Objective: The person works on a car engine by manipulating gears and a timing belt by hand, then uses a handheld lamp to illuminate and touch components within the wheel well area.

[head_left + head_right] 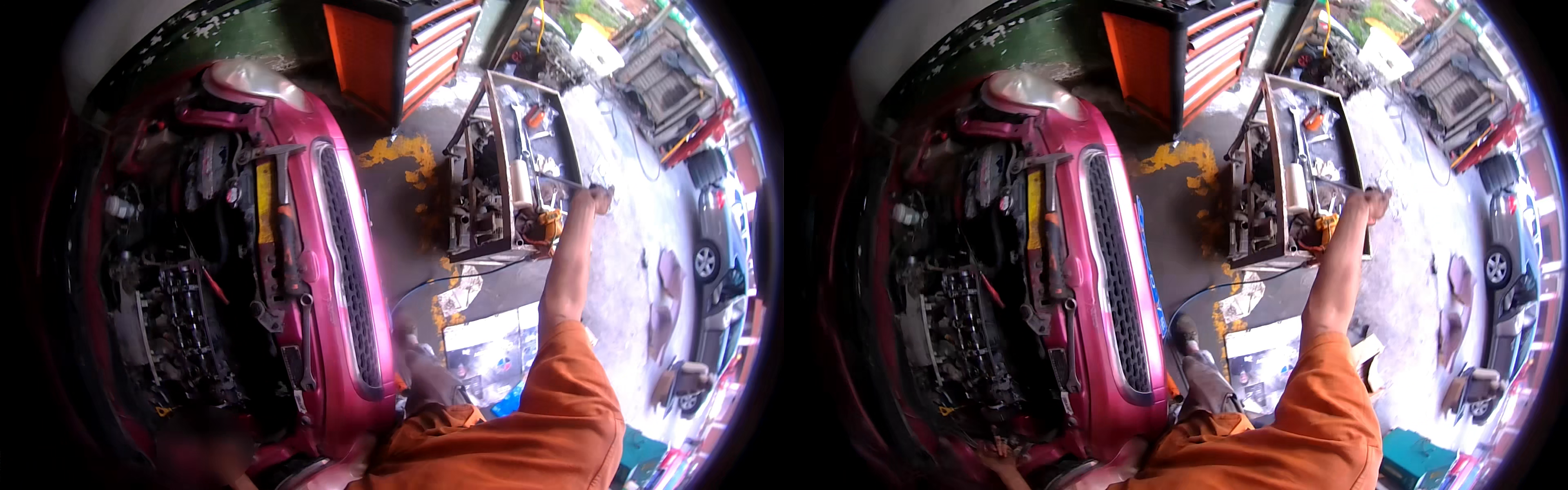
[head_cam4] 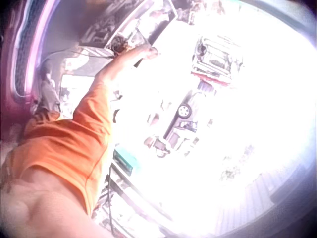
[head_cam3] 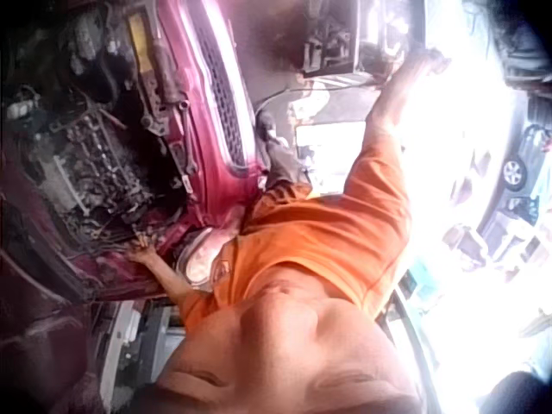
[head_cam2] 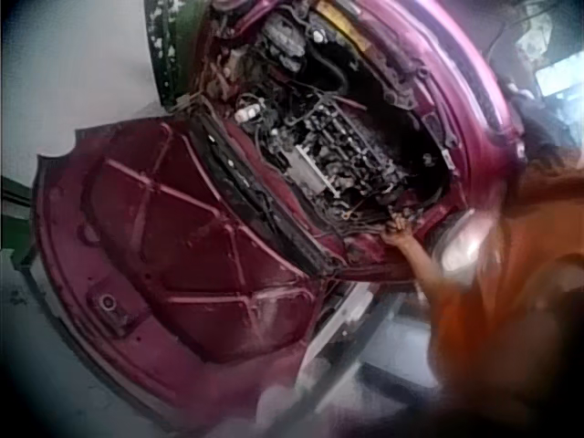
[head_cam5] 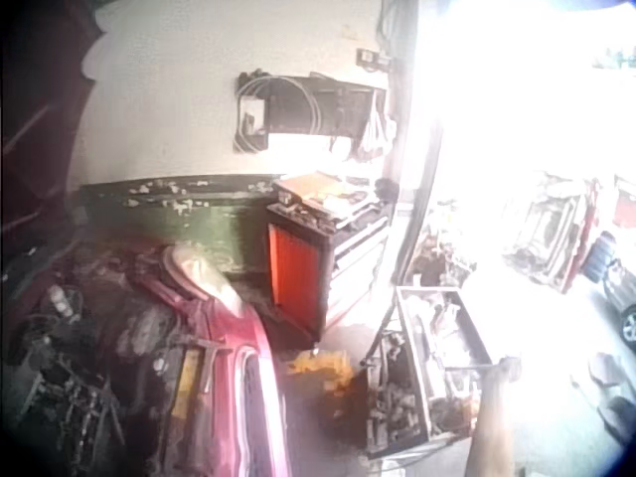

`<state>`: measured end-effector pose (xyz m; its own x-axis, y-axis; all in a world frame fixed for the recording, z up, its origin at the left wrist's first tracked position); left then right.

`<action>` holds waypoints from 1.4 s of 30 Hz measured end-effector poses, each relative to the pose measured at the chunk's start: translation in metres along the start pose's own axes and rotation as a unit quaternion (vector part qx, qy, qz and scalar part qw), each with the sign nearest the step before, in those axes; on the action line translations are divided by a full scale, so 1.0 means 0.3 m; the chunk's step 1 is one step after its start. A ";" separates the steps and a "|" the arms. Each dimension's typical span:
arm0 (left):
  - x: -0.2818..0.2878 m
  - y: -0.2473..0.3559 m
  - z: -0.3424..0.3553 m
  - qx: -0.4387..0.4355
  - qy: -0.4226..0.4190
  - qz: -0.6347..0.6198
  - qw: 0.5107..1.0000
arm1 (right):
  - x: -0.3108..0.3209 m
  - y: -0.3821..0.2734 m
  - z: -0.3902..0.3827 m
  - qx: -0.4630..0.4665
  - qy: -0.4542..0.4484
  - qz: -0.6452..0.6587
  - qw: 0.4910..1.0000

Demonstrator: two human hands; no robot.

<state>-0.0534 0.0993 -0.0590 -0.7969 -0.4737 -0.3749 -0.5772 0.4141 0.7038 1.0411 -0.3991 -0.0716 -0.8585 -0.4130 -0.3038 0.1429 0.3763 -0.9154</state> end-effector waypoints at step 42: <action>-0.172 -0.203 0.030 0.137 -0.159 -0.124 0.970 | 0.159 -0.201 0.004 0.502 -0.503 -0.390 0.586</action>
<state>0.0214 0.1056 -0.0881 -0.6167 -0.3394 -0.7103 -0.7491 0.5303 0.3970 0.9921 -0.4424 -0.0313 -0.2029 -0.6047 0.7702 0.5522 -0.7202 -0.4200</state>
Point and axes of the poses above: each hand's wrist, its own z-axis towards the middle knuckle, its own x-axis out of the back of the hand, y = z × x, the point moved 9 cm from there along z, towards the middle knuckle, and after that the axes turned 6 degrees about -z, right-handed, at the moved point
